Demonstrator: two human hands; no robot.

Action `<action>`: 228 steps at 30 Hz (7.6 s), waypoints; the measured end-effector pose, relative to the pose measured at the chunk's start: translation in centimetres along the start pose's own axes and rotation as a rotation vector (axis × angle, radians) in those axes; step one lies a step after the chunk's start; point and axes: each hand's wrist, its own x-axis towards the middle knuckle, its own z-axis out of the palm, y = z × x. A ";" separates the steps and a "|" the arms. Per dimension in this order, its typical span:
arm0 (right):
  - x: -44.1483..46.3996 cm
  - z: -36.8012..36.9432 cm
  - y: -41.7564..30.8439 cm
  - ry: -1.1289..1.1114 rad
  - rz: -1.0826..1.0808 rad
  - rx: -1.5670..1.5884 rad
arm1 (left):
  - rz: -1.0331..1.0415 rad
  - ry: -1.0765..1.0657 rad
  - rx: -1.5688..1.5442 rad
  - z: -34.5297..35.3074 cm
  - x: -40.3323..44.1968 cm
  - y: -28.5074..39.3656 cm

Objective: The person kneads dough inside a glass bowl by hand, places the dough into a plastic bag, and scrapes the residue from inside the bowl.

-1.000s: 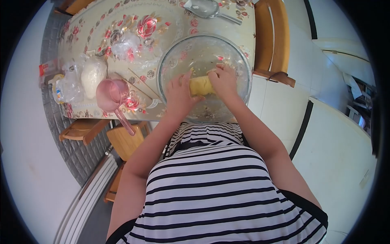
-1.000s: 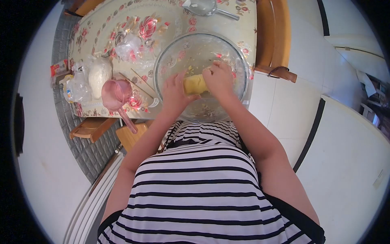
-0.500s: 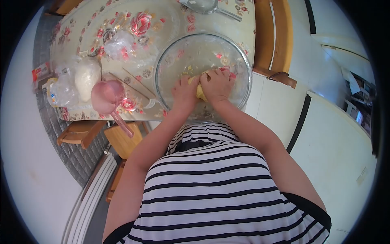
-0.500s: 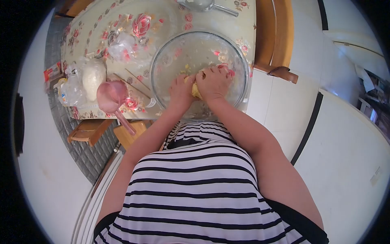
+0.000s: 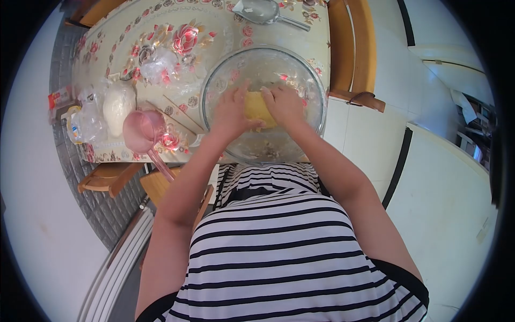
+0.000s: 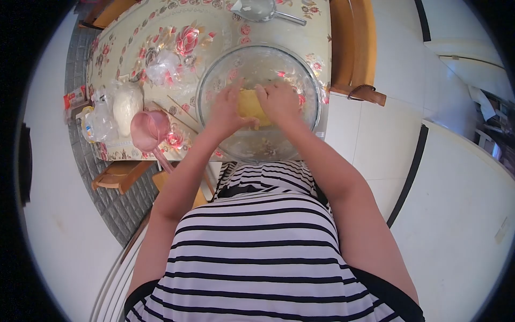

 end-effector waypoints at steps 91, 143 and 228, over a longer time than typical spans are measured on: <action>-1.5 -3.0 -3.6 -0.251 -0.336 0.047 | -0.075 0.477 -0.749 -0.1 -1.6 3.7; 2.8 2.5 0.5 -0.251 -0.206 0.194 | -0.010 0.245 -0.262 1.0 -1.1 0.4; 4.0 -10.4 -21.3 -0.200 -0.061 -0.149 | -0.014 0.244 -0.776 -22.0 -2.7 -13.2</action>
